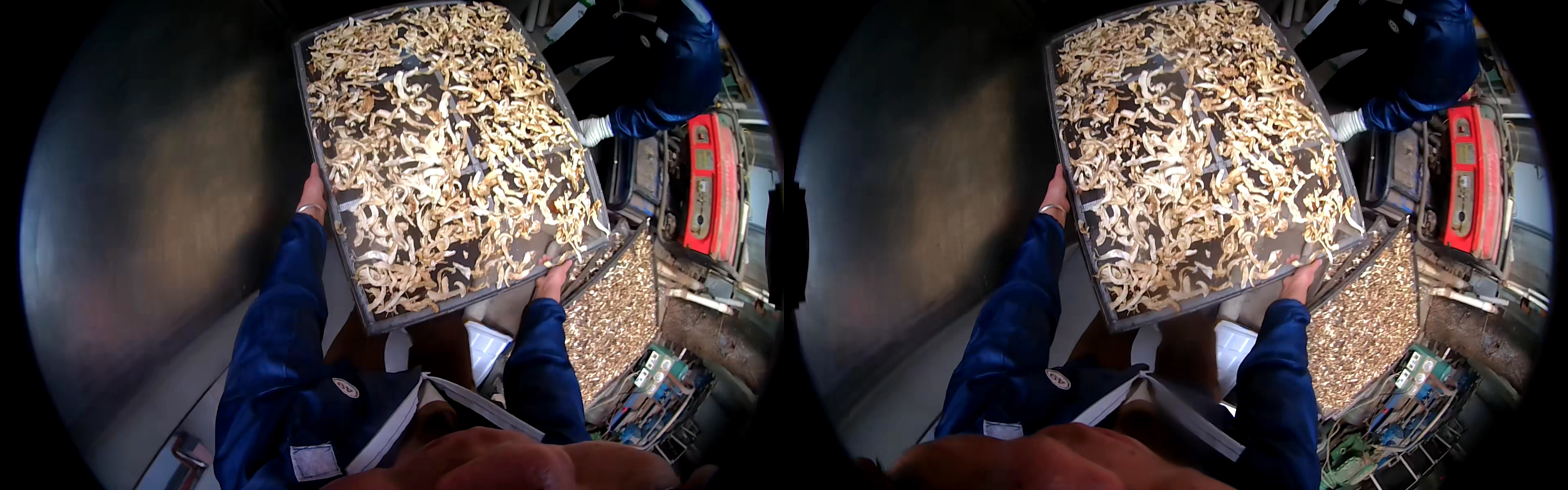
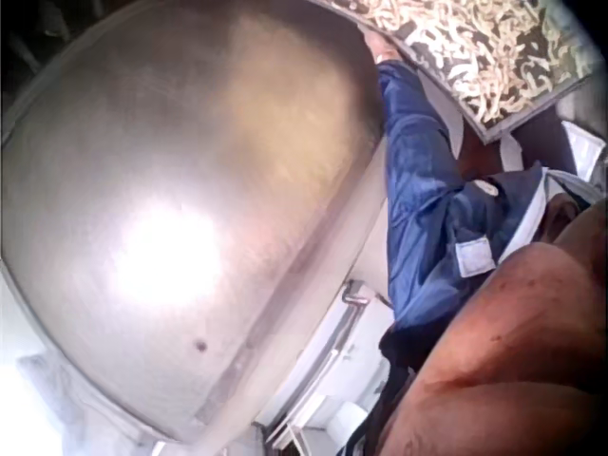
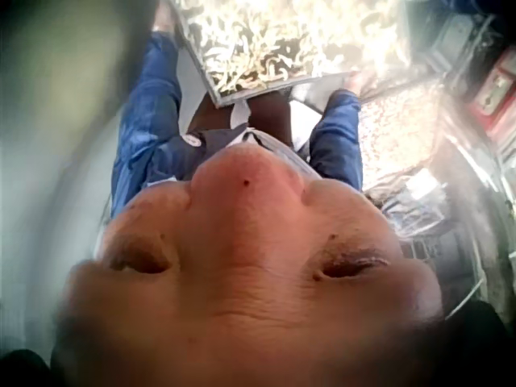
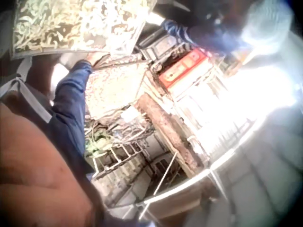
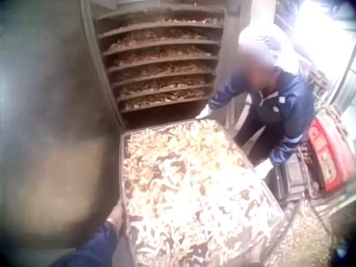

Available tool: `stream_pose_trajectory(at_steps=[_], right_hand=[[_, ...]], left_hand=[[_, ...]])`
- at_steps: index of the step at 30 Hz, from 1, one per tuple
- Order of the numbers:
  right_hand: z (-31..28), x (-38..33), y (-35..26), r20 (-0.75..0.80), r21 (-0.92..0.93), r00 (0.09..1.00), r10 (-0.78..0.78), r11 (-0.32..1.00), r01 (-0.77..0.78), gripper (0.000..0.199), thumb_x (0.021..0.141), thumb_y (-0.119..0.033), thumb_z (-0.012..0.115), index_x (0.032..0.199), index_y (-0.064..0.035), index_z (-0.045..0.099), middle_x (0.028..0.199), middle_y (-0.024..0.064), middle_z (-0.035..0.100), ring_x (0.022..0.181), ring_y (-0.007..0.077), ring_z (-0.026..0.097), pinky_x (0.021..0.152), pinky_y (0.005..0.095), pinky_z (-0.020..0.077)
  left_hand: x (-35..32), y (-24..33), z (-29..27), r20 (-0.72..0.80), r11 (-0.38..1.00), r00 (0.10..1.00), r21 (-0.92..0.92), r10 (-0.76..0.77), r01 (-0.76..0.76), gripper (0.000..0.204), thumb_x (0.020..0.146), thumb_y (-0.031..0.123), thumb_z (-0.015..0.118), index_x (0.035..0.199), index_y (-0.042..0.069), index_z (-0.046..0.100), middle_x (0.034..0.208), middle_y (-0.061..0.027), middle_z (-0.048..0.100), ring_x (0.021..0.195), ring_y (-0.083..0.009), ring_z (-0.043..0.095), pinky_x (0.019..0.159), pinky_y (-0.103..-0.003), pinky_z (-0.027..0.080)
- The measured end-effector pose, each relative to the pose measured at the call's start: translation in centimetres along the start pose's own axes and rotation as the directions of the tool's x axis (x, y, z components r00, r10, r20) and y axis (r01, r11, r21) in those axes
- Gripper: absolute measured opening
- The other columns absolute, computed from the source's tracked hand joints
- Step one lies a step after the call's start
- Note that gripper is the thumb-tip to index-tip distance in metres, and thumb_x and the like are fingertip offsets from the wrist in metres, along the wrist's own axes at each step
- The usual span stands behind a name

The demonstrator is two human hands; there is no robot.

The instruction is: The person removes large metal trays filled with sliced food from an industrial drying rack and carries them to another location in the facility with the assistance of a coworker.

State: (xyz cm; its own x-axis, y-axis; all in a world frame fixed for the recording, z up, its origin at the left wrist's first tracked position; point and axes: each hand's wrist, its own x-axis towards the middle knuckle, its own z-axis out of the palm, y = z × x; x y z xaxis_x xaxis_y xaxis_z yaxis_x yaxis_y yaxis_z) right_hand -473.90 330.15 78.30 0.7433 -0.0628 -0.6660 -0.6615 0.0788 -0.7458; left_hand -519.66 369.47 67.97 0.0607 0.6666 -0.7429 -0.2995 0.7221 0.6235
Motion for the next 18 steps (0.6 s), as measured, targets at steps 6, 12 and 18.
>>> stream_pose_trajectory(at_steps=[6, 12, 18], right_hand=[[0.0, 0.2, 0.3, 0.047, 0.006, 0.994, -0.097, 0.995, 0.096, 0.054, 0.092, -0.058, 0.023, 0.096, -0.0111, 0.049, 0.069, 0.0074, 0.052, 0.058, 0.0207, 0.05, 0.057, 0.0333, 0.0456], [-2.3, -0.4, -0.1, 0.056, -0.016, 0.988, -0.145, 0.989, 0.146, 0.053, 0.094, -0.055, 0.025, 0.108, -0.0106, 0.049, 0.078, 0.0064, 0.05, 0.054, 0.0186, 0.044, 0.051, 0.0313, 0.042], [-1.2, -3.8, -0.4, -0.014, 0.005, 0.999, -0.043, 0.999, 0.043, 0.05, 0.093, -0.056, 0.024, 0.092, -0.0127, 0.049, 0.063, 0.0028, 0.047, 0.054, 0.0148, 0.045, 0.055, 0.0288, 0.0407]], left_hand=[[-0.1, 1.0, -0.4, -0.129, 0.991, 0.99, 0.11, -0.059, 0.073, 0.055, 0.093, 0.048, 0.04, 0.116, 0.0, 0.055, 0.11, -0.0101, 0.061, 0.092, -0.0225, 0.06, 0.079, -0.036, 0.047], [-2.0, 0.8, -0.3, -0.149, 0.982, 0.977, 0.091, -0.154, 0.168, 0.061, 0.092, 0.05, 0.039, 0.123, -0.001, 0.049, 0.121, -0.011, 0.056, 0.105, -0.0231, 0.055, 0.09, -0.036, 0.042], [-4.5, 2.3, -0.5, -0.137, 0.982, 0.99, 0.182, -0.028, 0.053, 0.063, 0.093, 0.051, 0.035, 0.126, -0.001, 0.046, 0.122, -0.0113, 0.054, 0.11, -0.0223, 0.052, 0.093, -0.034, 0.04]])
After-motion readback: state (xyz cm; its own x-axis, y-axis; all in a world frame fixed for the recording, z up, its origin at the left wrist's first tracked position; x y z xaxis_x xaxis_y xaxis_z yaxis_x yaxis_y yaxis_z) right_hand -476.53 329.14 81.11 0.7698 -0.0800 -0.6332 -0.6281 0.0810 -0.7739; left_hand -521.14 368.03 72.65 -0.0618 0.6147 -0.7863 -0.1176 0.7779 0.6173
